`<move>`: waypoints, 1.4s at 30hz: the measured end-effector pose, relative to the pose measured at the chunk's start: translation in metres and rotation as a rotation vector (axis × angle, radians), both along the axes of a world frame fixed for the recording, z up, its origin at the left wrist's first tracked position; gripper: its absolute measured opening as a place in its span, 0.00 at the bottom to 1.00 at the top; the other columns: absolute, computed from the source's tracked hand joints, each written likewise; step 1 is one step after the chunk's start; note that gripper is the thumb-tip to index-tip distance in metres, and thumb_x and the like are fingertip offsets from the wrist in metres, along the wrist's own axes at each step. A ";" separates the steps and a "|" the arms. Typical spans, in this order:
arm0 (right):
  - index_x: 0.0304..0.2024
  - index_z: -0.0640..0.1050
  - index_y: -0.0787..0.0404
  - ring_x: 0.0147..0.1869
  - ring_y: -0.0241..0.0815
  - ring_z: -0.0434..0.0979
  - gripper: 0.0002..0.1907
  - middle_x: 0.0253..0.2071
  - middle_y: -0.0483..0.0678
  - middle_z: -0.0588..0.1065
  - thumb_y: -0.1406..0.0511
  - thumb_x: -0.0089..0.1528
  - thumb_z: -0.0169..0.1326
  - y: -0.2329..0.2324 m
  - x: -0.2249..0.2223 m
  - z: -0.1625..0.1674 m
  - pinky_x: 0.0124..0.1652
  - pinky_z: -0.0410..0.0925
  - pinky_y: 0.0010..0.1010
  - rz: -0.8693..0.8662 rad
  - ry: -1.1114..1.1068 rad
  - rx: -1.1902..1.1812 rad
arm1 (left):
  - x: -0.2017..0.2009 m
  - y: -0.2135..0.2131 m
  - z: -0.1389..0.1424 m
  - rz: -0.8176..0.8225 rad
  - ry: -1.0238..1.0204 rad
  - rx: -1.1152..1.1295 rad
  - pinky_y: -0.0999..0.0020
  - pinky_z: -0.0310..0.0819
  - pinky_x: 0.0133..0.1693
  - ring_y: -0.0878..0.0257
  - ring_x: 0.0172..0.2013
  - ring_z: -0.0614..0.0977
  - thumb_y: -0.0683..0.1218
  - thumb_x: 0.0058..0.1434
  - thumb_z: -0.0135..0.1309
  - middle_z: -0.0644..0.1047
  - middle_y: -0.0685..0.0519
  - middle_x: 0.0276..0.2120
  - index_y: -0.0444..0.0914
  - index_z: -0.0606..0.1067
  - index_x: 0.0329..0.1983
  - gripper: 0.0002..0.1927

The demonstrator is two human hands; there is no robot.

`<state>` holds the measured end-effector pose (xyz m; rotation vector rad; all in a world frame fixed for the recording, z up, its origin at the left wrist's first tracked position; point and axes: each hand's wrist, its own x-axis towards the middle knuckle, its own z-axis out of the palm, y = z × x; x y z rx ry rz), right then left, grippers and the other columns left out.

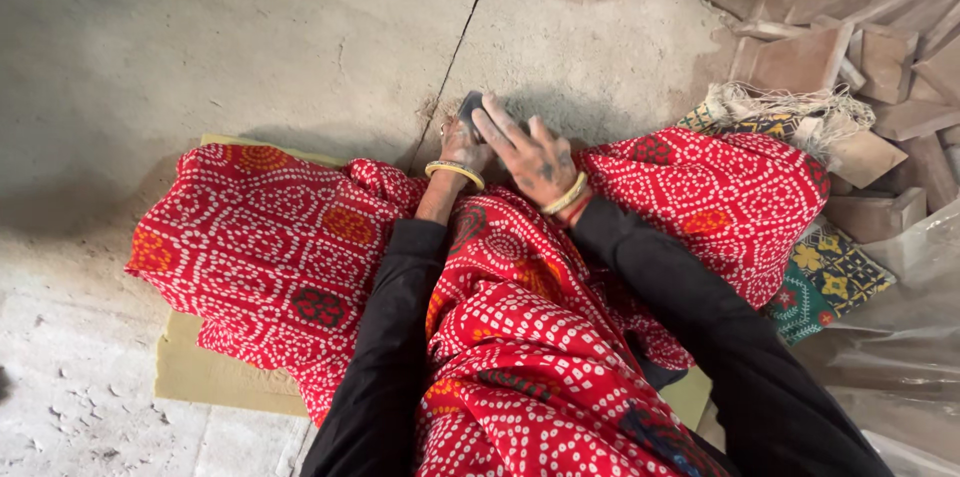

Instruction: The person sits on the floor and repeatedly picks up small clay discs, then uses a small rectangular tool to smooth and shape the edges. Finished discs are placed into a nearby pile.

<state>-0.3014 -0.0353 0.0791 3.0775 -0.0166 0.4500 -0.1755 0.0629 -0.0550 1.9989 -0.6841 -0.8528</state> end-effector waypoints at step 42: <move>0.71 0.71 0.51 0.48 0.53 0.83 0.31 0.57 0.46 0.76 0.76 0.66 0.52 -0.011 0.028 0.015 0.45 0.77 0.36 -0.133 -0.112 0.689 | -0.011 -0.015 -0.014 0.105 -0.342 -0.137 0.48 0.66 0.55 0.44 0.48 0.79 0.47 0.39 0.67 0.79 0.41 0.46 0.39 0.70 0.62 0.42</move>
